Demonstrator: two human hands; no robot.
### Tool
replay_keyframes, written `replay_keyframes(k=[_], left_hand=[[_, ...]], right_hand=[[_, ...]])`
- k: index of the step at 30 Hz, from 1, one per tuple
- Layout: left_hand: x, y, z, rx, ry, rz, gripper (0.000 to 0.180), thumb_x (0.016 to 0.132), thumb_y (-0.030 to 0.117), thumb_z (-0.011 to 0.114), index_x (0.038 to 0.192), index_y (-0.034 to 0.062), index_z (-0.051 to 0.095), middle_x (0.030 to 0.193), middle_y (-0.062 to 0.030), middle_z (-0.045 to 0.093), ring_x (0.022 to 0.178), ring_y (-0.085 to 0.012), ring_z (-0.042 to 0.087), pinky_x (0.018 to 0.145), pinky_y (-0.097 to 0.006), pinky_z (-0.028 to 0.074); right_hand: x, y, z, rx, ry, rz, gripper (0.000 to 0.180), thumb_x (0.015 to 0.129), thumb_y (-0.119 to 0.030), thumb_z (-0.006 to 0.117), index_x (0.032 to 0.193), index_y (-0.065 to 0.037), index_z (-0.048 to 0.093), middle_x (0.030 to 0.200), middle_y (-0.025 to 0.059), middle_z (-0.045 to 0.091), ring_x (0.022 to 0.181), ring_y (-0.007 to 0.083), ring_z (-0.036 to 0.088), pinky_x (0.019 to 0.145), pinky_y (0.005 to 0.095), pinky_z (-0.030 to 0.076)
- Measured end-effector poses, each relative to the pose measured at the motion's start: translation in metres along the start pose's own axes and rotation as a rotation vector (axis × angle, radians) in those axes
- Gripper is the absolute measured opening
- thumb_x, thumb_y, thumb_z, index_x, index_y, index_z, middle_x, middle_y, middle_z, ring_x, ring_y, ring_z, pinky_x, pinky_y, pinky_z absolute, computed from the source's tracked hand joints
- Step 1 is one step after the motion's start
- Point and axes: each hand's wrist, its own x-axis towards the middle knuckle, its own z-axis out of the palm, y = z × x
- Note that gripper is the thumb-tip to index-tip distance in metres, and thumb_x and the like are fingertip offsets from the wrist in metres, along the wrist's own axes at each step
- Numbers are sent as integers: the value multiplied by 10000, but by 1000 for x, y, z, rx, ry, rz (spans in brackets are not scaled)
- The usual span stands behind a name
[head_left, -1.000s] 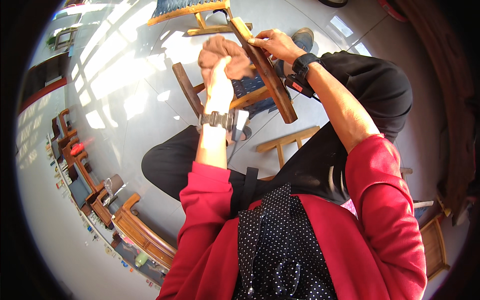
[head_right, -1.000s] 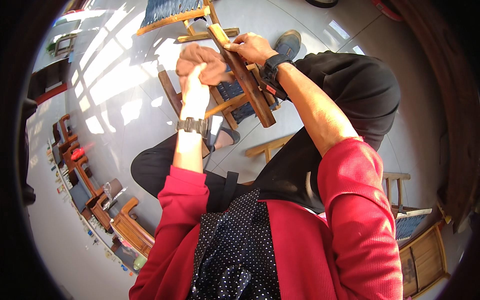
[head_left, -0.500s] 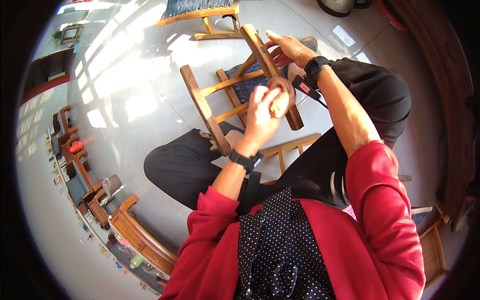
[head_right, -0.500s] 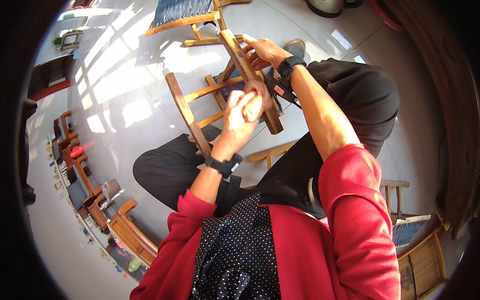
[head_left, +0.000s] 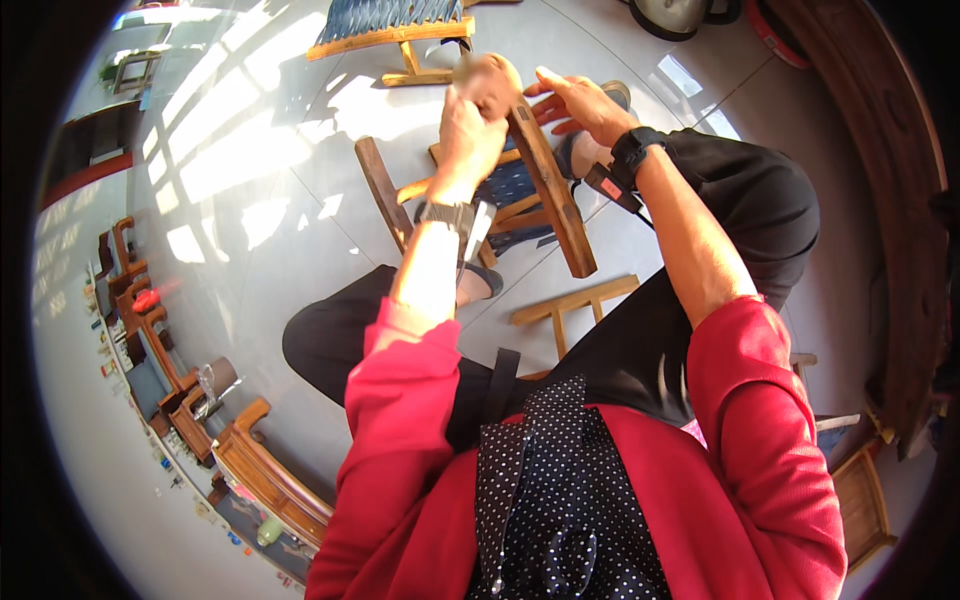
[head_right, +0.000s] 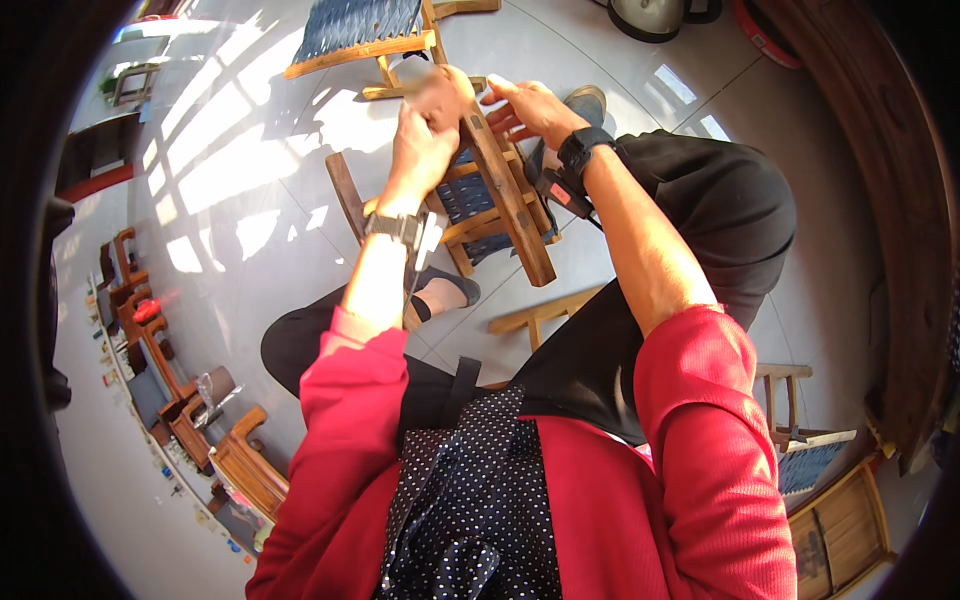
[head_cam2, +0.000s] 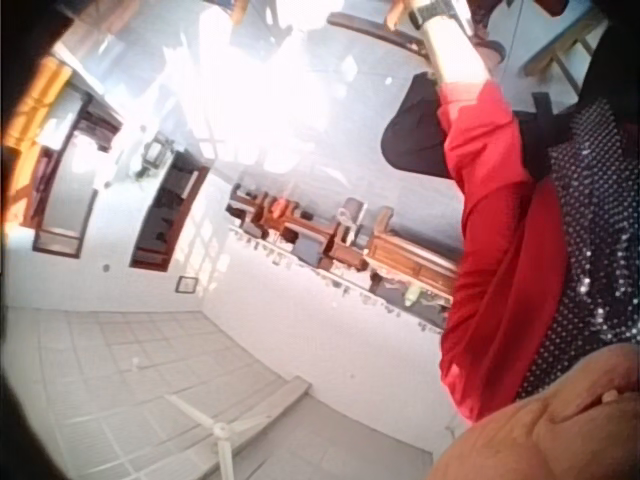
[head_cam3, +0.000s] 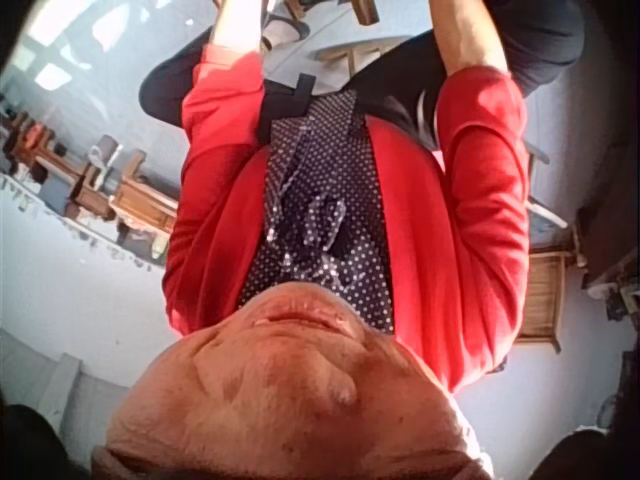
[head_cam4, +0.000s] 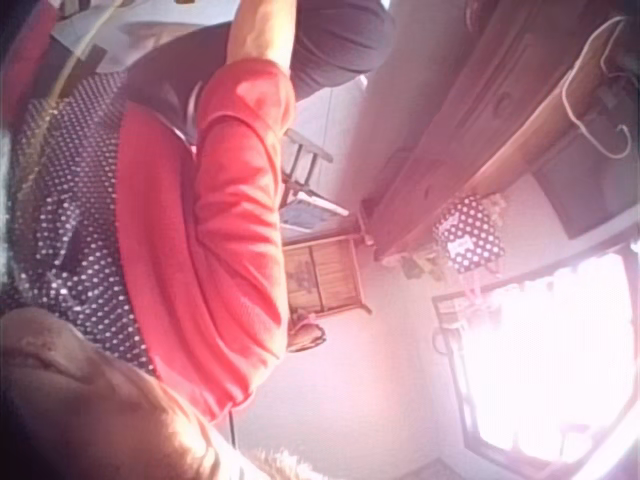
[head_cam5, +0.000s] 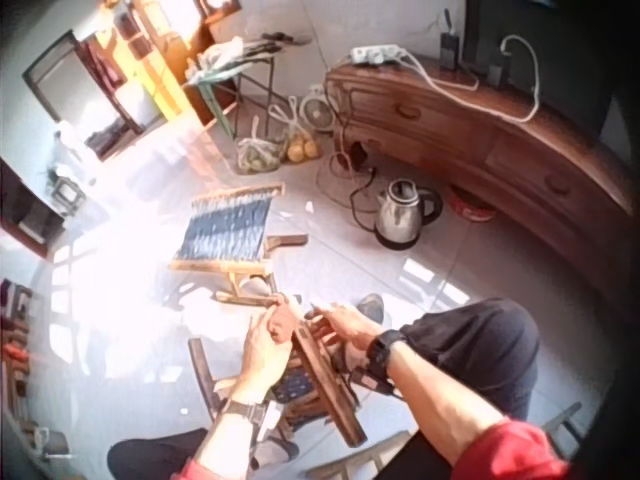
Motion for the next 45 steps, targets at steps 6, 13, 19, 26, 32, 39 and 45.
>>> replay_keyframes(k=[6,13,19,26,32,39,45], left_hand=[[-64,12,7,68,-80,258,486,772,-13,740,1236,58,615,1126,-172,535,1076,-387,555,951,-463,495],[-158,32,18,124,-164,324,506,704,-127,643,1172,67,653,1106,-175,512,1034,-401,549,862,-479,504],[-214,37,24,177,-369,257,427,811,18,644,1218,147,648,1164,-154,522,1087,-379,550,829,-451,517],[-212,32,2,-176,-425,356,455,757,56,728,1203,81,640,1092,-150,551,1062,-364,565,874,-431,505],[-124,38,-13,134,-109,287,441,797,-23,663,1233,40,648,1132,-189,572,1062,-387,565,915,-455,502],[-132,47,18,440,-301,243,513,731,-61,593,1230,54,629,1182,-232,505,1034,-449,518,884,-539,503],[-185,64,23,520,-378,288,407,760,-14,635,1156,78,660,1129,-183,509,1050,-392,533,850,-494,505]], right_hand=[[12,-21,1,-95,40,-89,572,961,-572,629,1276,-100,698,1042,58,716,944,163,669,805,320,546],[19,-13,26,-525,225,-187,697,849,-580,769,1327,-83,665,1090,170,739,942,238,738,724,371,638],[29,-1,28,-513,292,-203,688,807,-591,795,1280,-99,700,989,149,757,776,208,749,709,313,640],[29,-4,27,-415,256,-123,726,793,-565,824,1309,-78,674,1097,160,750,892,251,759,770,322,636],[24,-14,26,-354,192,-93,709,782,-529,852,1296,-69,686,1101,147,751,955,247,747,791,355,631],[21,-21,24,-366,140,-69,679,808,-503,833,1289,-48,683,1116,154,744,950,252,747,774,355,638],[28,-13,26,-411,189,-90,724,798,-548,828,1299,-49,675,1125,168,738,952,256,751,775,348,642]])
